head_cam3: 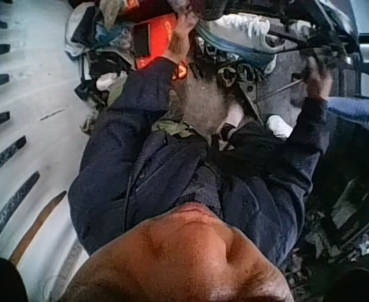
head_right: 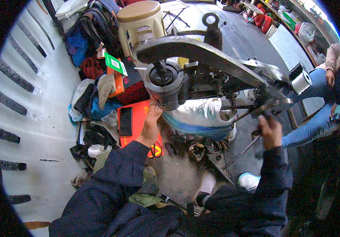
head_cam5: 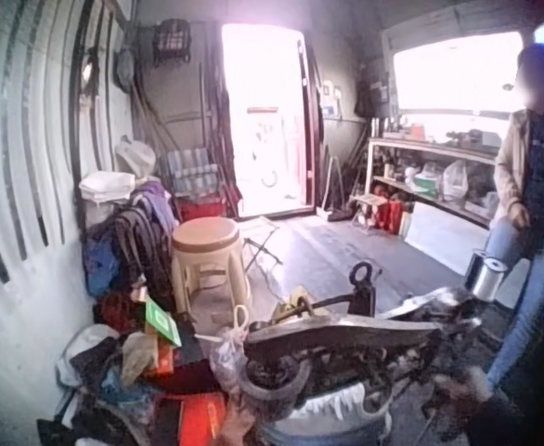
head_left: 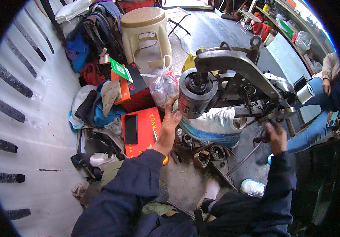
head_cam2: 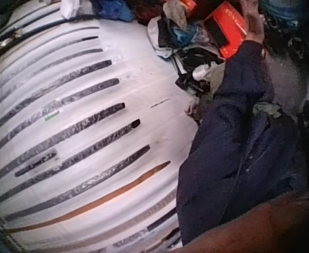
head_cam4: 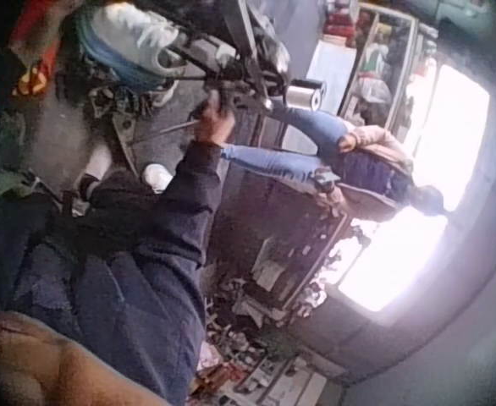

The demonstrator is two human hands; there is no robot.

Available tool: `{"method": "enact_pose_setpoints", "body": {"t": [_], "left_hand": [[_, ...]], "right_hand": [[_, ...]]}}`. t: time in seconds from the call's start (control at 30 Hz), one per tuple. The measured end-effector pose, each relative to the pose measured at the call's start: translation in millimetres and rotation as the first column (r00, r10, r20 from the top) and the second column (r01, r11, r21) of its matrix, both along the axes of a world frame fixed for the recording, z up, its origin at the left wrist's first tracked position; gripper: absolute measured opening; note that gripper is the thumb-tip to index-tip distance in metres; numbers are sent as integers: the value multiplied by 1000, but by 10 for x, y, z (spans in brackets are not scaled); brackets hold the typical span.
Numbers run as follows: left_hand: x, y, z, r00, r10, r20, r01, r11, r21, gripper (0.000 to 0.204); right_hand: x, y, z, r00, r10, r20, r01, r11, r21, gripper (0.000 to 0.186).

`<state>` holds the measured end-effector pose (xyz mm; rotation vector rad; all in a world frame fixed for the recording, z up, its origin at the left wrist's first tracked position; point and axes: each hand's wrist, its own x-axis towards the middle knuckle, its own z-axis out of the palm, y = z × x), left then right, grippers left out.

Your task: The person operates a manual sewing machine to stitch a white and blue sneaker. They guide the shoe under the needle, pull the thread, and adjust the shoe's position repeatedly to continue stitching along the sole.

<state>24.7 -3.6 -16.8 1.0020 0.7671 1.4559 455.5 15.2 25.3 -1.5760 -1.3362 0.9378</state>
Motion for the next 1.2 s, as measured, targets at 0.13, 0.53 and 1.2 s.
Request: {"method": "enact_pose_setpoints", "body": {"t": [0.13, 0.53, 1.2], "left_hand": [[16, 28, -87, 999, 12, -38, -13, 1000, -4, 59], [13, 2, -136, 989, 41, -144, -46, 998, -33, 62], [-37, -11, -89, 978, 20, -209, -27, 999, -32, 58]], "right_hand": [[556, 184, 299, 984, -157, 89, 138, 971, 195, 25], [353, 80, -642, 990, 55, 132, -32, 985, -168, 30], [705, 181, 178, 994, -79, 70, 69, 988, 140, 28]]}}
